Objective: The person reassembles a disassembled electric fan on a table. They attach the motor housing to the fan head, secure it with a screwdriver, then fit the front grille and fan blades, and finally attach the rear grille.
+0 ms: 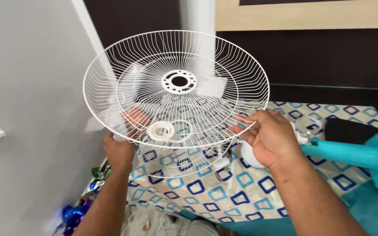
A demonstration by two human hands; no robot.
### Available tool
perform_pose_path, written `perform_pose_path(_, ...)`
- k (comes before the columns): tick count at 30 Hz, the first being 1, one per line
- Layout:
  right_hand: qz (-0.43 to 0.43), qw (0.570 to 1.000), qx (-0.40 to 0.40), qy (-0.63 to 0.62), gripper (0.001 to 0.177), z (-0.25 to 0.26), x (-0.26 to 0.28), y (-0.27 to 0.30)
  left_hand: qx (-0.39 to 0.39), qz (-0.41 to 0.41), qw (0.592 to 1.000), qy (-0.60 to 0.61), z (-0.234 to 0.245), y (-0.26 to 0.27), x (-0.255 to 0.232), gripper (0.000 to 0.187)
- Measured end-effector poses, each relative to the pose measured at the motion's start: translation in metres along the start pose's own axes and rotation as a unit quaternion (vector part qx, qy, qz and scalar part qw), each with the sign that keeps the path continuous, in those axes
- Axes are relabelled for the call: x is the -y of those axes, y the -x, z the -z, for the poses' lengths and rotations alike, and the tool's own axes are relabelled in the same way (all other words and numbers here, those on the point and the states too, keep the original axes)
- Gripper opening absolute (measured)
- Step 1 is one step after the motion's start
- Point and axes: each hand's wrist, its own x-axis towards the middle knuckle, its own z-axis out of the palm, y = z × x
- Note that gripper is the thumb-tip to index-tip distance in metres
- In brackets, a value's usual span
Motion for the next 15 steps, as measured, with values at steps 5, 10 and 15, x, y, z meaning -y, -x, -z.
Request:
perform_pose_path(5,0.028,1.0,-0.009,-0.003,0.004,0.021,0.033,0.01,0.051,-0.249,0.945,-0.204,-0.038,0.001,-0.026,0.092)
perform_pose_path(10,0.046,0.998,-0.043,-0.02,0.007,0.047,0.049,0.021,0.208,-0.143,0.93,-0.267,-0.064,0.031,-0.046,0.116)
perform_pose_path(15,0.063,0.997,-0.046,-0.016,0.01,0.072,0.052,0.026,0.308,-0.073,0.906,-0.283,-0.064,0.05,-0.056,0.11)
